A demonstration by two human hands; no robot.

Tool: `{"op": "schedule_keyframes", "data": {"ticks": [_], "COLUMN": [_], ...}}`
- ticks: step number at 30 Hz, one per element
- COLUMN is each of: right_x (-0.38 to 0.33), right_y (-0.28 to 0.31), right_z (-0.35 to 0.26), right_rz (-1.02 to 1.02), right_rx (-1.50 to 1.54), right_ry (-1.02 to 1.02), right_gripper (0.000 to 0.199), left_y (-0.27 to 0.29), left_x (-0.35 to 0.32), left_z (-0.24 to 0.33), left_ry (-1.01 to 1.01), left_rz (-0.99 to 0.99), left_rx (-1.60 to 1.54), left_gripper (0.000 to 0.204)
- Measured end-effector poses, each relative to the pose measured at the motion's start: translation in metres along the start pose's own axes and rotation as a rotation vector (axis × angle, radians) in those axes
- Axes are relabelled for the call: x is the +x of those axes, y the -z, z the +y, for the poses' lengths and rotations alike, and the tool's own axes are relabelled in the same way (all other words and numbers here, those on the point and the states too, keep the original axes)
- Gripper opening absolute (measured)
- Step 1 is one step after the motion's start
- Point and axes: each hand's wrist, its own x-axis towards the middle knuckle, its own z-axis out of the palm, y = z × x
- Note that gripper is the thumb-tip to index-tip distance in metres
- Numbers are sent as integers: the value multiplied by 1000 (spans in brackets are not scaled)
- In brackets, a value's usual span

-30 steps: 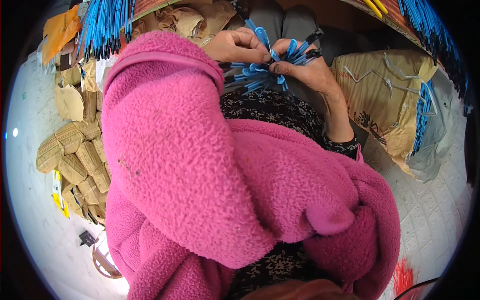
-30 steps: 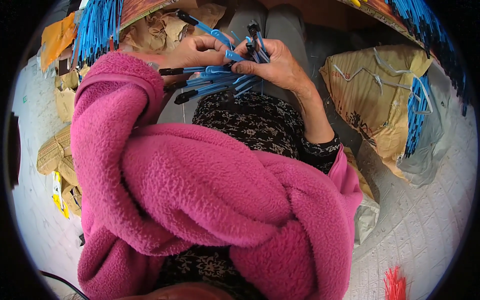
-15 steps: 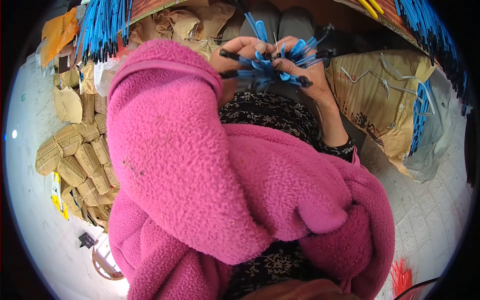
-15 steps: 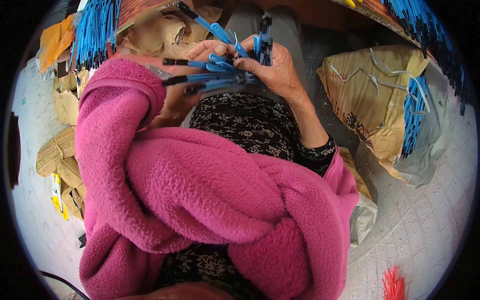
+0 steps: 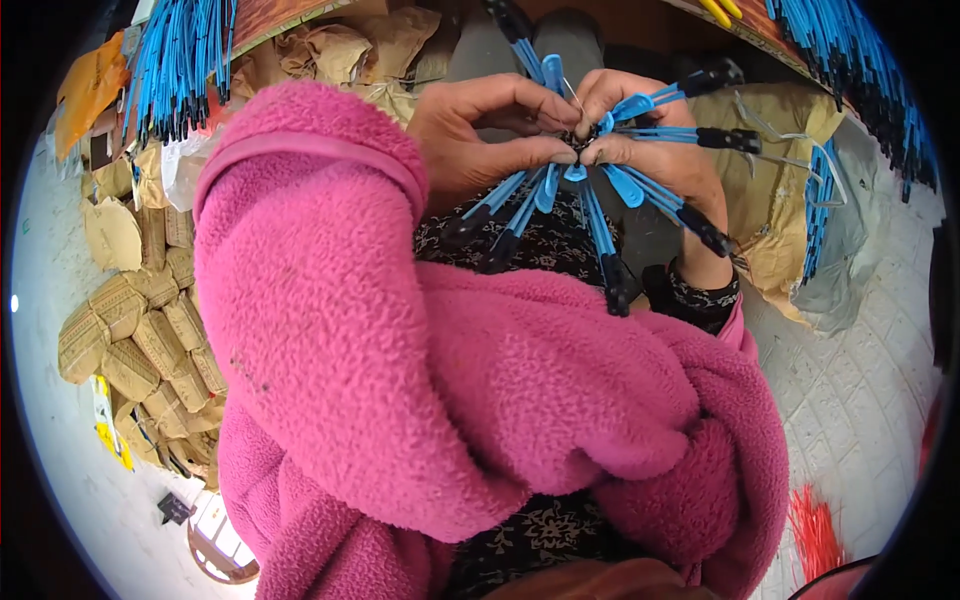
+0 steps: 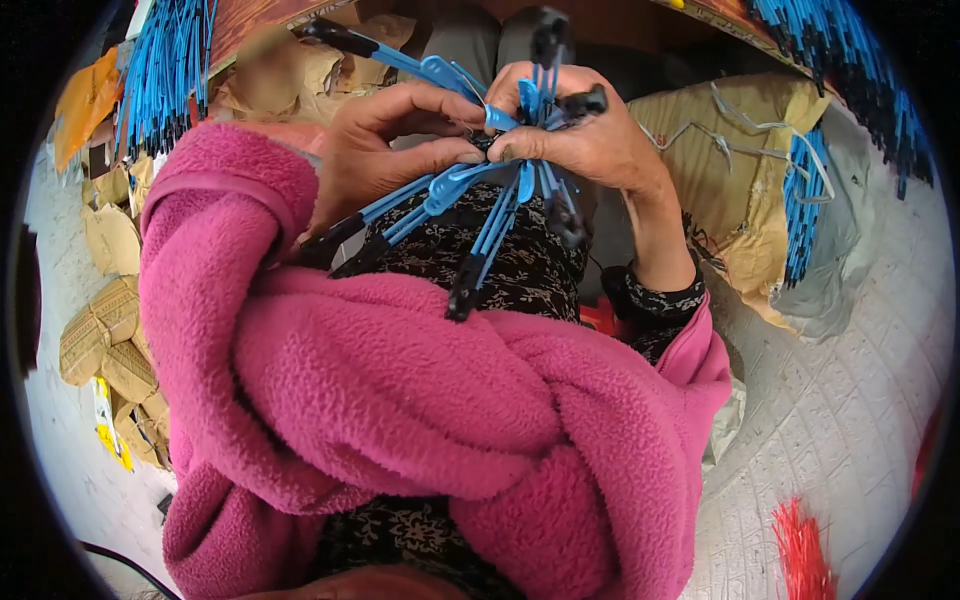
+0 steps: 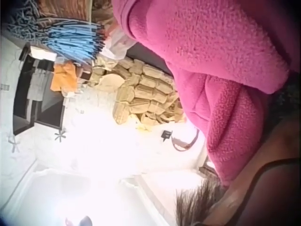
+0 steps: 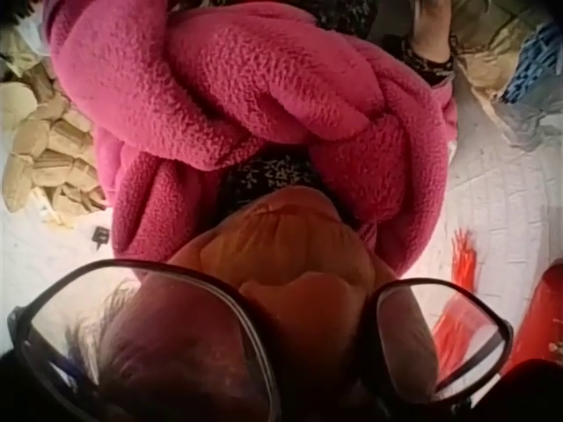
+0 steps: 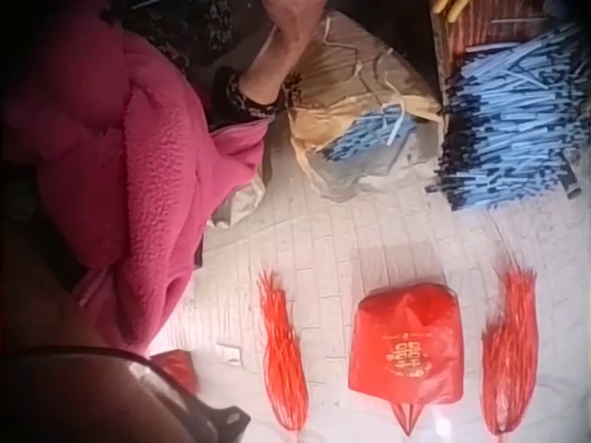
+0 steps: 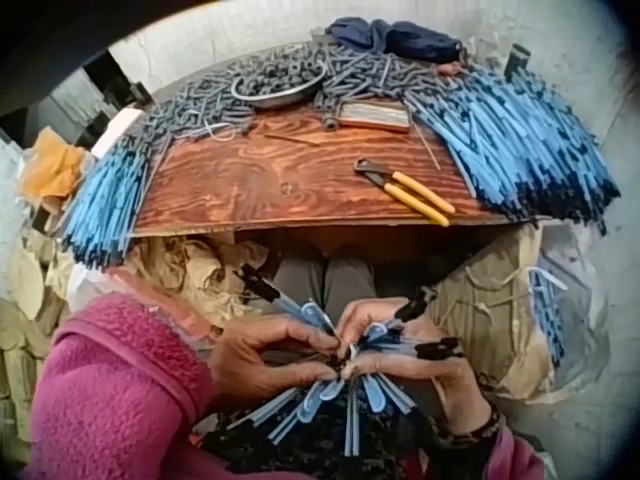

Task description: Assembling blue plastic components onto a circular frame.

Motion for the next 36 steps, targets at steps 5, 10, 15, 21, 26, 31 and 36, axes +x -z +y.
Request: {"op": "schedule_keyframes", "data": {"ticks": [5,10,15,21,26,31,36], "right_x": [-6,-7,1,-2,-1,1,-2], "right_y": [5,6,12,16,23,24,26], "right_z": [12,16,10,21,13,1,-2], "right_rz": [13,132,183,172,79,54,41], "right_rx": [-15,-4,40,-12,56,9,-93], "right_ry": [48,27,69,41,-72,-110,-116], "right_gripper": [19,20,22,20,25,30,31], "left_y": [-8,-9,-4,-2,8,15,13], "left_x": [6,19,35,31,29,36,35], "left_z": [-26,-29,-28,-34,-22,-20,-21], "left_ry": [-200,-379,-503,-549,-441,-468,-402], "left_rz": [5,33,70,104,-31,-87,-35], "left_rx": [-11,110,204,382,364,380,366], "left_gripper": [25,21,19,16,13,17,21]}}
